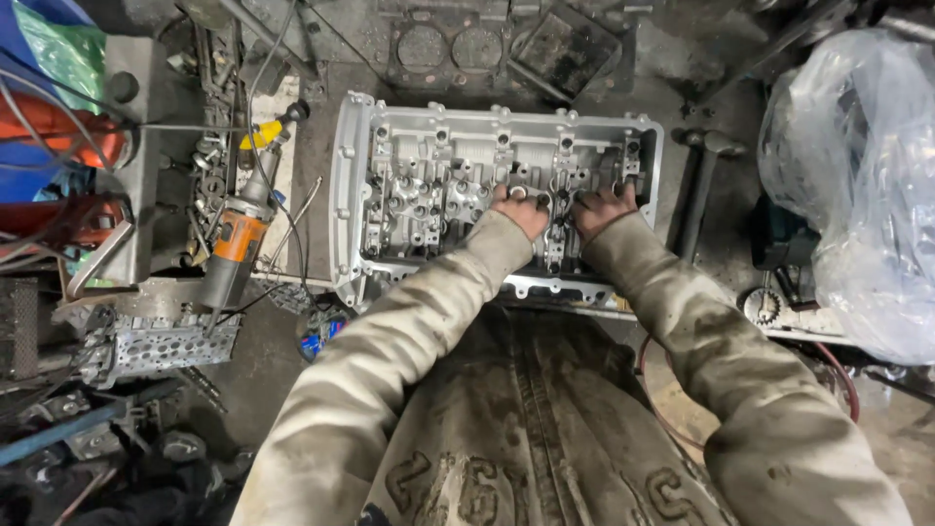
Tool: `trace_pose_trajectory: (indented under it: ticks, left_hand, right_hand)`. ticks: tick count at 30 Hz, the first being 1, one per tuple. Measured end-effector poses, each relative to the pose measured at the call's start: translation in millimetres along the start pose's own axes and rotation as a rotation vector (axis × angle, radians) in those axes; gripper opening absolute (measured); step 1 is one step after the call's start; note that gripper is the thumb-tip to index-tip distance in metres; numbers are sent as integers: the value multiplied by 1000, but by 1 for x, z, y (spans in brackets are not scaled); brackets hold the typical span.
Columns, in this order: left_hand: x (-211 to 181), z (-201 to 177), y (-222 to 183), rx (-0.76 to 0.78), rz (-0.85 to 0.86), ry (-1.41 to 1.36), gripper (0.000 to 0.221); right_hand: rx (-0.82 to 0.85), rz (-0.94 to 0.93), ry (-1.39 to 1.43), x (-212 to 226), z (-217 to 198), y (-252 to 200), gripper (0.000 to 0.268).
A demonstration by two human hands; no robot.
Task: The recorder inspects and cleans parts of a cylinder head, including valves and springs, in an automotive repair setting.
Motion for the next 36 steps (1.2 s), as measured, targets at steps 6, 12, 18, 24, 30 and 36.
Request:
trace_pose_trajectory:
  ticks: [6,12,18,24,30,36]
  left_hand:
    - [3,18,18,-91,-16,-27,23]
    - [3,7,9,18,-17,-44,34]
    - [79,-51,-112,-93,-163,-363,27]
    - [173,16,-135,-126,-382,-352,29]
    - [172,44,-111,-15,-300,-117,35]
    - [167,25,-106,136,-261,-20,17]
  right_hand:
    - [172,55,-47,4,15,23,36]
    - [110,94,-35,6,16,16,32]
    - [-33,14,50,-5,9,0,39]
    - [-92,44,-236,-21,17,-23,30]
    - [-103,-25,-163,-24,17,-15,36]
    - [-80,31,-210,-23,18,-13,20]
Point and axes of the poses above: each hand's wrist, its own y-axis towards the middle knuckle, its own z-axis out of the palm, x = y × z, the point moved 9 cm from there along y, towards the middle knuckle, and after that the axes turned 8 degrees about x, right-handed, at the moved point
